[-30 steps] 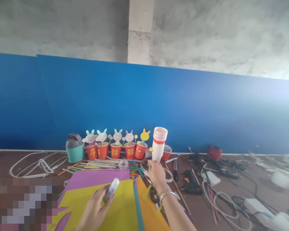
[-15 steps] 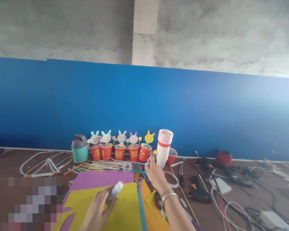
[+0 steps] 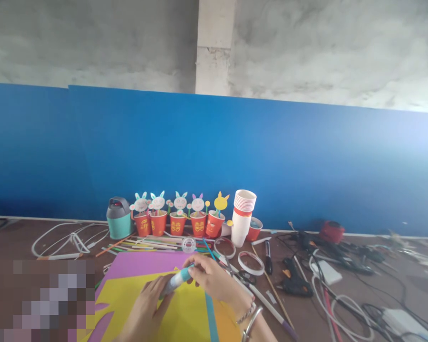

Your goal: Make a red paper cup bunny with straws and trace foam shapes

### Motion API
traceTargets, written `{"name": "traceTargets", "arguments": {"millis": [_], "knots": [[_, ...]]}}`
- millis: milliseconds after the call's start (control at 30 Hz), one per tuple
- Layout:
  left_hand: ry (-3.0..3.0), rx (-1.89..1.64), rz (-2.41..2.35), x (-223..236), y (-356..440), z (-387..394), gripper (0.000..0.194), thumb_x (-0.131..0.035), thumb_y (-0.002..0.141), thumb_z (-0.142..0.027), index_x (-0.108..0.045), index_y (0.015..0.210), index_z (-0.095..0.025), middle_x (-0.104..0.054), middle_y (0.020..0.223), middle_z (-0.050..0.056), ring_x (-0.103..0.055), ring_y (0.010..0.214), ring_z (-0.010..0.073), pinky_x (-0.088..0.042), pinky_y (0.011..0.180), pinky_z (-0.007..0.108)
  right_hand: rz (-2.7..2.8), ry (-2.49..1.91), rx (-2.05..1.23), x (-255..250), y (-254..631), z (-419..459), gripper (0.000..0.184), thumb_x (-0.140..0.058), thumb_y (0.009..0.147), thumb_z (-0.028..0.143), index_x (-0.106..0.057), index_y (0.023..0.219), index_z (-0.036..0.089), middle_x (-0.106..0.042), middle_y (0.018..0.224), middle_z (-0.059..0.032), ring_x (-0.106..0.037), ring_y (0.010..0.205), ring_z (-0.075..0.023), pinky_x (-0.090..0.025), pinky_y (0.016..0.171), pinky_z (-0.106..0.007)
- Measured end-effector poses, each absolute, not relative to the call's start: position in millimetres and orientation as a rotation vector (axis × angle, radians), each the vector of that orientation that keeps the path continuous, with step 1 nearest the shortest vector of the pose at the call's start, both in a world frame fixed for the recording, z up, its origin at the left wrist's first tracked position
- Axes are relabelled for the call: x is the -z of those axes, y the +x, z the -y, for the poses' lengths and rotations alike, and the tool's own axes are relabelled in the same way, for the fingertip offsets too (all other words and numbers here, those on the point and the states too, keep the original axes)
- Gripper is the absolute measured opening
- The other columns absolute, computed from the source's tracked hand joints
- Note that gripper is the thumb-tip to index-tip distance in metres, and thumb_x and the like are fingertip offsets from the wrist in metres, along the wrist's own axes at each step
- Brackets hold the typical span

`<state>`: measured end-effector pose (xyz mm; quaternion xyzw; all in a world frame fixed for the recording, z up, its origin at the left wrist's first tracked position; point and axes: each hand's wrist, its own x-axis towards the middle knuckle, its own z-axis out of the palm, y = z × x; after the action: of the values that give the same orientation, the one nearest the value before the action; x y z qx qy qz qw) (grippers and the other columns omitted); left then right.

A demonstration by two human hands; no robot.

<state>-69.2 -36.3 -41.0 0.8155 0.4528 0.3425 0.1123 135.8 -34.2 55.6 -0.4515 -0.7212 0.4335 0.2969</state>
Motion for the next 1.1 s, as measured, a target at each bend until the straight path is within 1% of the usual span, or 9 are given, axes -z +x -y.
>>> {"name": "traceTargets", "arguments": {"millis": [133, 333, 467, 633, 800, 933, 1000, 1067, 1100], "knots": [[2.44, -0.987, -1.313, 36, -69, 38, 0.029, -0.04, 0.091, -0.024, -0.057, 0.115, -0.02, -0.07, 0.097, 0.01, -0.066, 0.081, 0.0233, -0.053, 0.073, 0.037, 1.942, -1.26, -1.03, -55, 134, 36, 0.021, -0.049, 0.088, 0.027, -0.063, 0.1, 0.02, -0.068, 0.08, -0.0022, -0.059, 0.073, -0.0146, -0.045, 0.066, -0.024], [2.499, -0.924, -1.336, 33, -69, 39, 0.029, -0.043, 0.09, -0.02, -0.058, 0.114, -0.018, -0.071, 0.098, 0.01, -0.066, 0.082, 0.0235, -0.053, 0.073, 0.038, 1.928, -1.297, -1.043, -52, 134, 37, 0.024, -0.05, 0.087, 0.029, -0.066, 0.102, 0.019, -0.07, 0.075, -0.0028, -0.06, 0.067, -0.0144, -0.044, 0.06, -0.023], [2.542, -0.928, -1.331, 34, -70, 39, 0.029, -0.045, 0.088, -0.019, -0.058, 0.114, -0.017, -0.071, 0.098, 0.01, -0.066, 0.08, 0.0232, -0.054, 0.071, 0.037, 1.995, -1.322, -0.894, -53, 134, 38, 0.022, -0.054, 0.084, 0.027, -0.069, 0.099, 0.02, -0.071, 0.077, -0.0024, -0.06, 0.07, -0.0152, -0.044, 0.063, -0.023], [2.569, -1.053, -1.26, 33, -68, 38, 0.023, -0.046, 0.088, -0.018, -0.058, 0.107, -0.02, -0.072, 0.088, 0.005, -0.065, 0.073, 0.0203, -0.051, 0.066, 0.032, 1.902, -1.361, -1.079, -53, 129, 38, 0.028, -0.052, 0.085, 0.029, -0.068, 0.103, 0.016, -0.07, 0.073, -0.0039, -0.06, 0.058, -0.0127, -0.047, 0.056, -0.022], [2.613, -1.123, -1.238, 31, -69, 39, 0.021, -0.047, 0.088, -0.02, -0.056, 0.107, -0.02, -0.071, 0.083, 0.004, -0.065, 0.07, 0.0194, -0.05, 0.065, 0.031, 1.852, -1.4, -1.054, -55, 119, 45, 0.026, -0.052, 0.085, 0.036, -0.067, 0.088, 0.015, -0.068, 0.062, -0.0025, -0.061, 0.05, -0.0125, -0.046, 0.048, -0.02], [2.659, -1.14, -1.239, 34, -69, 38, 0.023, -0.046, 0.089, -0.021, -0.057, 0.11, -0.02, -0.071, 0.083, 0.004, -0.066, 0.07, 0.0196, -0.05, 0.068, 0.032, 1.82, -1.408, -1.083, -49, 116, 44, 0.034, -0.048, 0.086, 0.043, -0.064, 0.082, 0.014, -0.066, 0.057, -0.0026, -0.06, 0.043, -0.0126, -0.041, 0.041, -0.019], [2.633, -1.083, -1.296, 39, -69, 37, 0.029, -0.048, 0.089, -0.023, -0.055, 0.117, -0.021, -0.072, 0.088, 0.005, -0.067, 0.075, 0.0199, -0.051, 0.071, 0.033, 1.796, -1.416, -1.094, -44, 121, 37, 0.035, -0.048, 0.086, 0.045, -0.065, 0.082, 0.014, -0.065, 0.056, -0.0025, -0.061, 0.044, -0.0131, -0.041, 0.042, -0.019], [2.572, -1.043, -1.411, 47, -69, 34, 0.044, -0.052, 0.088, -0.03, -0.046, 0.13, -0.021, -0.07, 0.106, 0.008, -0.067, 0.091, 0.0233, -0.052, 0.079, 0.036, 1.756, -1.474, -1.066, -41, 135, 28, 0.034, -0.05, 0.084, 0.045, -0.065, 0.08, 0.014, -0.066, 0.057, -0.0028, -0.062, 0.048, -0.0142, -0.043, 0.045, -0.02], [2.537, -1.048, -1.485, 52, -70, 33, 0.055, -0.055, 0.086, -0.035, -0.04, 0.136, -0.02, -0.065, 0.119, 0.012, -0.064, 0.103, 0.0266, -0.052, 0.084, 0.04, 1.695, -1.563, -0.998, -40, 144, 23, 0.033, -0.051, 0.083, 0.044, -0.066, 0.081, 0.014, -0.068, 0.06, -0.0032, -0.064, 0.052, -0.0148, -0.044, 0.047, -0.021]]}}
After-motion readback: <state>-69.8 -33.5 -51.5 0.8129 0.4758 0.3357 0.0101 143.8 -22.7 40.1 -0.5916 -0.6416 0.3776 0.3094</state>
